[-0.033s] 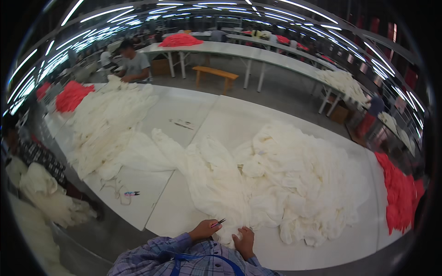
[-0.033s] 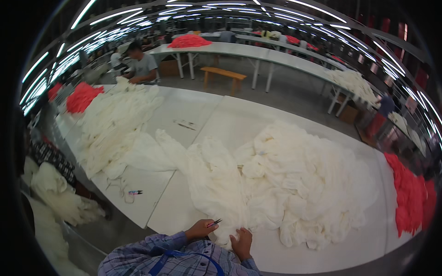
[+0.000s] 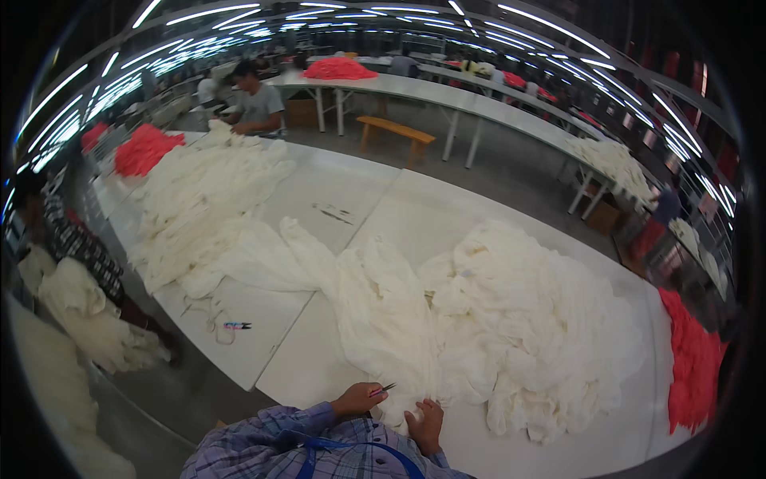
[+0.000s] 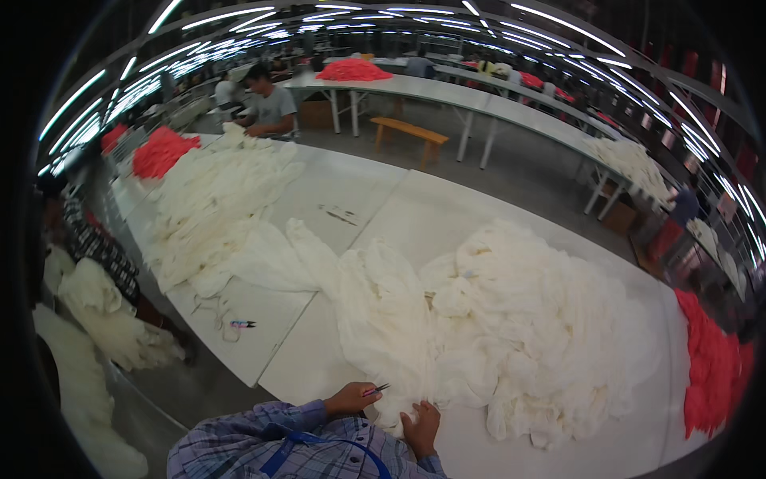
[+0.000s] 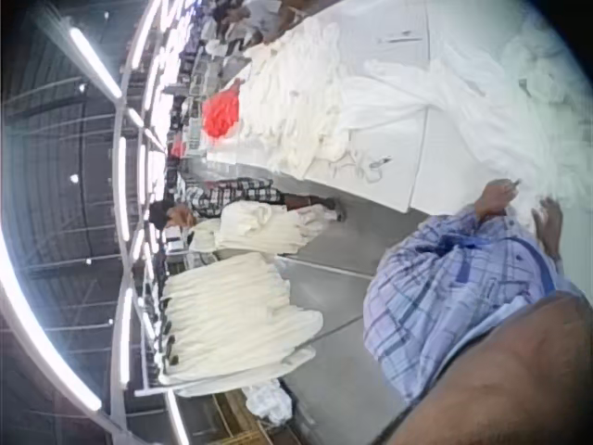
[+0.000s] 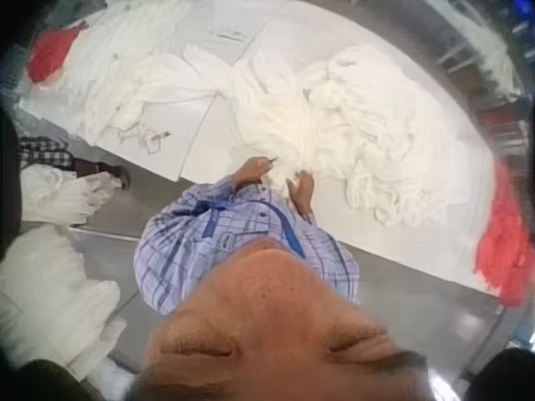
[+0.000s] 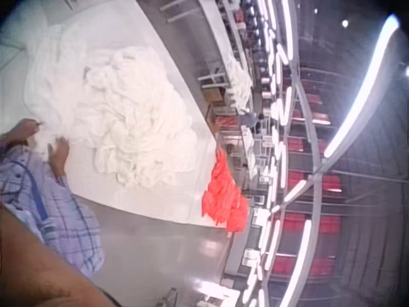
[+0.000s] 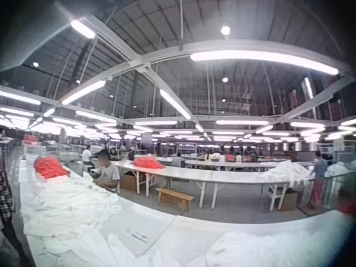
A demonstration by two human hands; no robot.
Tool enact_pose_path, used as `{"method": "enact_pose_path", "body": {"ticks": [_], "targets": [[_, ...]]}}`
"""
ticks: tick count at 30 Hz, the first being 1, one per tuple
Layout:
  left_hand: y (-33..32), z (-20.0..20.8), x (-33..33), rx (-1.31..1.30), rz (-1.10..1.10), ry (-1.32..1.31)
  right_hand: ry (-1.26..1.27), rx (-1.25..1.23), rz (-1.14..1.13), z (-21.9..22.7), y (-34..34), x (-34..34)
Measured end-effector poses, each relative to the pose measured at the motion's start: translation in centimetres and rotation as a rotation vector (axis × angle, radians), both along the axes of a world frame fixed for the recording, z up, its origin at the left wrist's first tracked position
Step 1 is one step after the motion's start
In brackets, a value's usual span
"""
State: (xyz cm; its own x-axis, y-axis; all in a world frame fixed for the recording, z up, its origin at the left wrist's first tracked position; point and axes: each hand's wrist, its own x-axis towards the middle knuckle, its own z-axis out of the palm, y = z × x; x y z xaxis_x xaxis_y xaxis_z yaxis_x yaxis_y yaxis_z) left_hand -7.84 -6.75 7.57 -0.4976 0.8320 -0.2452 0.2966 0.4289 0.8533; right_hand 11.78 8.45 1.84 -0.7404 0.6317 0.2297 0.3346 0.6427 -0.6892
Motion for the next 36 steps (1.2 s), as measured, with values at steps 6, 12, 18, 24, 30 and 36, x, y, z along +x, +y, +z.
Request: {"method": "enact_pose_path", "body": {"ticks": [6, 12, 18, 24, 30, 36], "targets": [[-3.2, -4.5, 1.4, 0.026, 0.278, 0.109, 0.206, 0.265, 0.422, 1.8, 2.7, -0.2], [-5.6, -5.7, 2.6, -0.092, 0.617, 0.128, 0.134, -0.015, 0.669, -0.2, 5.4, -1.3], [-5.3, -7.1, 3.2, -0.025, 0.789, 0.277, 0.088, -0.168, 0.543, -2.7, 5.6, -2.4], [-5.9, -7.9, 2.9, 0.015, 0.789, 0.328, 0.027, -0.331, 0.193, -3.3, 4.7, -3.5], [-5.9, -6.0, 3.2, 0.060, 0.768, 0.303, 0.032, -0.223, 0.217, -3.0, 4.0, -3.0], [-6.6, -7.2, 4.3, 0.094, 0.743, 0.331, 0.042, -0.046, 0.341, -1.3, 3.1, -2.3]]}}
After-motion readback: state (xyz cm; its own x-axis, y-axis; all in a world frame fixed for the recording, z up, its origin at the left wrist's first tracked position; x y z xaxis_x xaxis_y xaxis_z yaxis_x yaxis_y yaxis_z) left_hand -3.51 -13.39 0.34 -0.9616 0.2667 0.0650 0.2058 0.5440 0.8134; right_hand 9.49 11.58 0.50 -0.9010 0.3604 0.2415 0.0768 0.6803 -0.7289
